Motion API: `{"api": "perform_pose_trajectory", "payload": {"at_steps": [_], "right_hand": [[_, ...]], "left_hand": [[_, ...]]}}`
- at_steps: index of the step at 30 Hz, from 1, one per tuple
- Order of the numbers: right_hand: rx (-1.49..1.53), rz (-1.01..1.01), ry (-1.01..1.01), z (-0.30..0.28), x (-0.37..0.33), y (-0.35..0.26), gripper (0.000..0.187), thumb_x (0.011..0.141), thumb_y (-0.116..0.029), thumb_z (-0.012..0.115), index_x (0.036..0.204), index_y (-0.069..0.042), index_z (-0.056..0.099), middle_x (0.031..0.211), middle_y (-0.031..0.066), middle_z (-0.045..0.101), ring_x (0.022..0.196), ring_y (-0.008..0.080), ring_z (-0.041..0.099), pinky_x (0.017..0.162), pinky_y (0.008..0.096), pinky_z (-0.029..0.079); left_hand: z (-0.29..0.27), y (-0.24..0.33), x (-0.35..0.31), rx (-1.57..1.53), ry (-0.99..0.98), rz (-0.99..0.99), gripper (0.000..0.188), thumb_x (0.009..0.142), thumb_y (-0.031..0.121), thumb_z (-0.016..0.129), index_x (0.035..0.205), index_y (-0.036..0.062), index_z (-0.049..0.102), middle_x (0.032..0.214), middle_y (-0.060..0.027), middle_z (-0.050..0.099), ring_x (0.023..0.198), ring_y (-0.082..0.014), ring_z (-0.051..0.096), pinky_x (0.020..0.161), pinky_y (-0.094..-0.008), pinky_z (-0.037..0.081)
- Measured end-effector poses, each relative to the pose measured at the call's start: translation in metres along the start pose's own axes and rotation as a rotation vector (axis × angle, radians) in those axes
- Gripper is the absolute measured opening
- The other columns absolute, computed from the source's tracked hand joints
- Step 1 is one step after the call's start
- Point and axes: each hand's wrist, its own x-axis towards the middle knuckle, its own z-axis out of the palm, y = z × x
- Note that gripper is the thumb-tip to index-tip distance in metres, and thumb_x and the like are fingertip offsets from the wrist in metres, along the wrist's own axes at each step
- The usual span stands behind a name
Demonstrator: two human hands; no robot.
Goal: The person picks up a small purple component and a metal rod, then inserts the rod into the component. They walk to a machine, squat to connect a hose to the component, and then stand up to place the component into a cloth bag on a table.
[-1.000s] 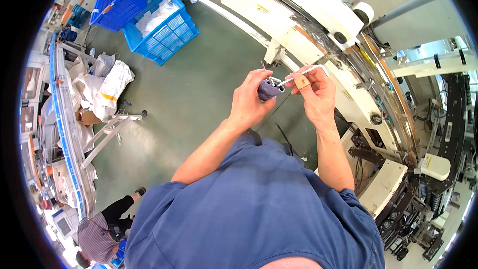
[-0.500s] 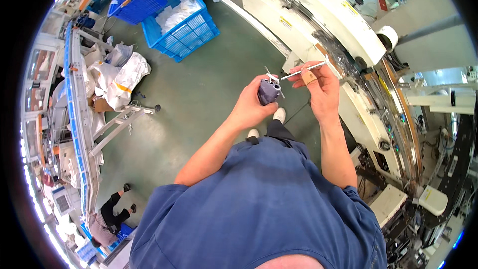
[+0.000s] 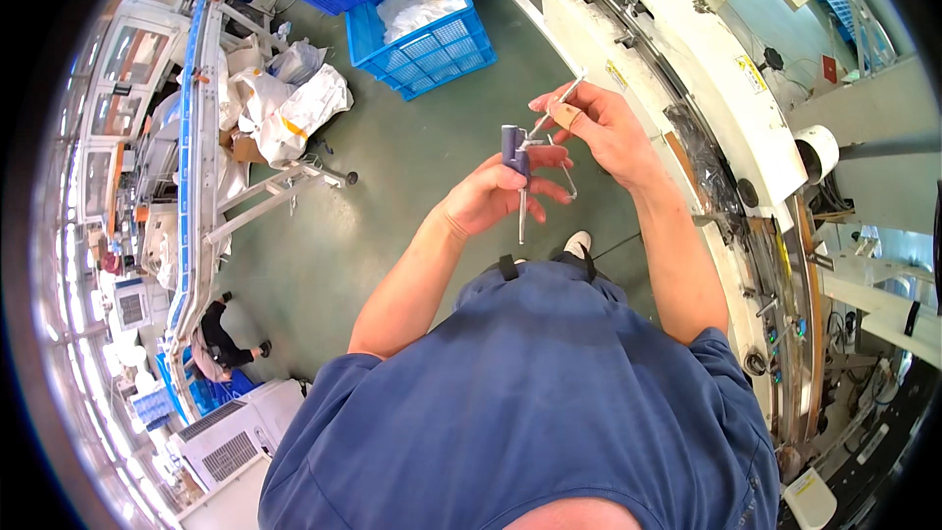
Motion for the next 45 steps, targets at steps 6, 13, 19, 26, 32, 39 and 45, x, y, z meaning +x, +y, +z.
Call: {"api": "perform_pose_trajectory", "payload": {"at_steps": [6, 13, 19, 26, 32, 39, 45], "right_hand": [[0.112, -0.015, -0.032, -0.012, 0.031, 0.004, 0.022, 0.099, -0.021, 0.060, 0.107, -0.001, 0.067, 0.113, 0.0095, 0.068, 0.097, 0.0156, 0.064, 0.084, 0.0311, 0.052], [0.073, 0.183, -0.450, 0.028, 0.084, -0.001, 0.030, 0.097, -0.024, 0.063, 0.114, 0.000, 0.067, 0.104, 0.0057, 0.069, 0.094, 0.0136, 0.062, 0.086, 0.0292, 0.050], [-0.034, 0.209, -0.746, 0.105, 0.163, 0.011, 0.025, 0.094, -0.025, 0.067, 0.099, -0.001, 0.069, 0.090, 0.0006, 0.067, 0.086, 0.0094, 0.059, 0.082, 0.0272, 0.047], [-0.298, 0.204, -0.747, 0.240, 0.257, 0.026, 0.023, 0.093, -0.023, 0.067, 0.090, -0.001, 0.069, 0.084, -0.0001, 0.065, 0.079, 0.0088, 0.056, 0.074, 0.0265, 0.044], [-0.247, 0.164, -0.640, 0.341, 0.309, 0.047, 0.022, 0.093, -0.024, 0.066, 0.093, -0.002, 0.069, 0.091, 0.0025, 0.066, 0.084, 0.0102, 0.058, 0.077, 0.0278, 0.046], [-0.233, 0.258, -0.704, 0.401, 0.353, 0.073, 0.025, 0.094, -0.024, 0.065, 0.096, 0.000, 0.068, 0.088, 0.0057, 0.069, 0.084, 0.0134, 0.066, 0.074, 0.0277, 0.052], [-0.154, 0.332, -0.761, 0.445, 0.398, 0.086, 0.022, 0.092, -0.016, 0.063, 0.096, 0.005, 0.067, 0.089, 0.0097, 0.070, 0.079, 0.0173, 0.070, 0.073, 0.0287, 0.055]], "left_hand": [[-0.006, 0.009, 0.017, -0.132, -0.010, 0.079, 0.080, 0.075, 0.034, 0.066, 0.141, -0.0053, 0.044, 0.137, -0.0210, 0.050, 0.114, -0.0358, 0.061, 0.080, -0.0413, 0.055], [-0.039, 0.030, -0.004, -0.203, -0.103, 0.196, 0.082, 0.076, 0.039, 0.066, 0.142, -0.0049, 0.043, 0.138, -0.0260, 0.049, 0.111, -0.0377, 0.062, 0.081, -0.0441, 0.055], [-0.097, 0.063, -0.056, -0.135, -0.067, 0.273, 0.081, 0.077, 0.040, 0.066, 0.139, -0.0062, 0.044, 0.138, -0.0282, 0.048, 0.111, -0.0381, 0.062, 0.084, -0.0437, 0.054], [-0.188, 0.101, -0.153, -0.001, 0.394, 0.509, 0.052, 0.093, 0.033, 0.059, 0.130, -0.0030, 0.052, 0.127, -0.0157, 0.059, 0.110, -0.0306, 0.064, 0.081, -0.0367, 0.053], [-0.247, 0.118, -0.230, -0.011, 0.690, 0.606, 0.041, 0.100, 0.032, 0.055, 0.124, -0.0008, 0.055, 0.121, -0.0119, 0.063, 0.100, -0.0245, 0.068, 0.075, -0.0331, 0.054], [-0.295, 0.136, -0.257, 0.072, 0.963, 0.628, 0.037, 0.101, 0.030, 0.053, 0.122, 0.0002, 0.056, 0.116, -0.0108, 0.064, 0.095, -0.0211, 0.069, 0.070, -0.0301, 0.053], [-0.343, 0.171, -0.250, 0.157, 1.154, 0.638, 0.030, 0.100, 0.024, 0.055, 0.118, -0.0004, 0.057, 0.101, -0.0064, 0.066, 0.091, -0.0187, 0.069, 0.068, -0.0302, 0.052]]}}
